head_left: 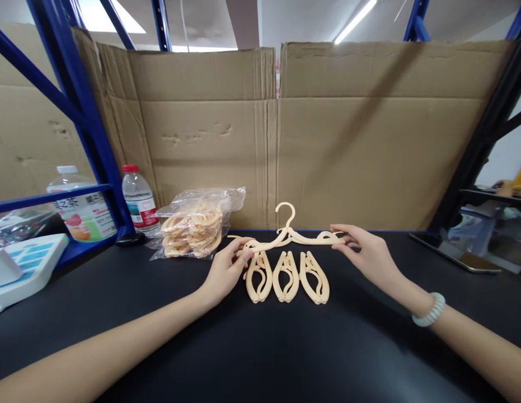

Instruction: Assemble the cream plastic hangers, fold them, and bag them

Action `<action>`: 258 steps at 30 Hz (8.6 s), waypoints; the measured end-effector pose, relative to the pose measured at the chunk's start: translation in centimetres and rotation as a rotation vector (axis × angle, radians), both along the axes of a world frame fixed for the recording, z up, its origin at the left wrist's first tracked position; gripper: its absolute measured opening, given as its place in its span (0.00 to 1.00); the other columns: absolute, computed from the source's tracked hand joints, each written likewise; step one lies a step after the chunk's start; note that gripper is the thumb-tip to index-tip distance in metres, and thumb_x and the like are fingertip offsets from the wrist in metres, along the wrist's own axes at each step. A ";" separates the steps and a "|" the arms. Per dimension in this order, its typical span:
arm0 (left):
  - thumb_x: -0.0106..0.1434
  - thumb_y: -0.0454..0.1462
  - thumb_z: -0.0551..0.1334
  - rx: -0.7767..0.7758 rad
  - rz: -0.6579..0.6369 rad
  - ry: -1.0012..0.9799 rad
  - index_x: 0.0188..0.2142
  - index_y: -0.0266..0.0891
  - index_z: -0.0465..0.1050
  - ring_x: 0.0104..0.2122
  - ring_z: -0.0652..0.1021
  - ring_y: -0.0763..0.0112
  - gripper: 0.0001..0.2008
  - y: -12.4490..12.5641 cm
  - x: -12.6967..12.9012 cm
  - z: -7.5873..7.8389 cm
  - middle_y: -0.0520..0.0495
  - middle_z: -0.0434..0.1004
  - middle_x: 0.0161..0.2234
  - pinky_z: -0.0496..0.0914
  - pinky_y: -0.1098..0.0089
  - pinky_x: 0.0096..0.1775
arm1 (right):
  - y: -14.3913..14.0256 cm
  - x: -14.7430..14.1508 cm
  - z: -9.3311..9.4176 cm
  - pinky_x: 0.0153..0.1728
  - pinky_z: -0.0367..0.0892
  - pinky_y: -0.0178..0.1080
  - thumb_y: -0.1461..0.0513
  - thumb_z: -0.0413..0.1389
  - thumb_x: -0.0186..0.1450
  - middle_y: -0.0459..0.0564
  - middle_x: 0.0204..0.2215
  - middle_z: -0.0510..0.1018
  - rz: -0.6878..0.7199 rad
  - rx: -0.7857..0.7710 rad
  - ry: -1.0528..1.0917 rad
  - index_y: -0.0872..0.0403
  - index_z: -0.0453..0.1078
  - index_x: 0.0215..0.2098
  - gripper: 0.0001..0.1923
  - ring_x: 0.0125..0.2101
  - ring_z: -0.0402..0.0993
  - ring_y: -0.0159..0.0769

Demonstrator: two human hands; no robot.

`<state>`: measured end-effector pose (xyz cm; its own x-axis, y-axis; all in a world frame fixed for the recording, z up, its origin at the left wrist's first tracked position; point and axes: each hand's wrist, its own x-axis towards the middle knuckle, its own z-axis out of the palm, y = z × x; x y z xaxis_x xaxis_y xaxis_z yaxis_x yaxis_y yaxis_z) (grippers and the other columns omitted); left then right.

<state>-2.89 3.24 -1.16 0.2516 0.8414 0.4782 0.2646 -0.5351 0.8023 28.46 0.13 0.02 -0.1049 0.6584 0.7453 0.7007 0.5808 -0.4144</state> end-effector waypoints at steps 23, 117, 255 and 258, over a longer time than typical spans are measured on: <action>0.55 0.41 0.67 -0.254 -0.145 -0.372 0.42 0.35 0.70 0.23 0.73 0.76 0.17 -3.8 2.8 0.7 0.52 0.72 0.27 0.71 0.73 0.29 | -2.6 -4.2 0.6 0.34 0.71 0.38 0.53 0.59 0.62 0.50 0.32 0.75 0.544 -0.629 0.407 0.56 0.70 0.34 0.14 0.31 0.72 0.33; 0.60 0.30 0.55 0.300 -0.259 0.465 0.49 0.40 0.63 0.51 0.71 0.65 0.16 -5.5 2.5 0.6 0.43 0.71 0.50 0.65 0.62 0.54 | -3.1 0.1 2.0 0.47 0.64 0.47 0.49 0.50 0.65 0.56 0.44 0.70 0.057 -0.722 -0.536 0.53 0.64 0.54 0.24 0.42 0.70 0.45; 0.62 0.39 0.57 0.035 0.042 0.018 0.61 0.42 0.51 0.37 0.74 0.69 0.28 -3.1 1.2 0.0 0.44 0.68 0.48 0.70 0.64 0.42 | -0.3 1.1 1.6 0.29 0.65 0.36 0.61 0.51 0.65 0.48 0.30 0.74 0.171 -0.248 -0.266 0.53 0.68 0.34 0.05 0.28 0.69 0.33; 0.63 0.39 0.57 0.084 0.030 0.068 0.61 0.42 0.51 0.39 0.74 0.68 0.29 -3.5 1.3 0.2 0.44 0.68 0.48 0.69 0.66 0.41 | -0.6 0.5 1.7 0.29 0.65 0.36 0.61 0.50 0.66 0.49 0.31 0.75 0.184 -0.245 -0.239 0.52 0.68 0.35 0.06 0.28 0.69 0.34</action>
<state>-1.58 -0.24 -0.93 0.2607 0.8069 0.5301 0.3337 -0.5906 0.7347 29.01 -0.48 1.67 -0.3897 0.7678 0.5085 0.6872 0.6100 -0.3945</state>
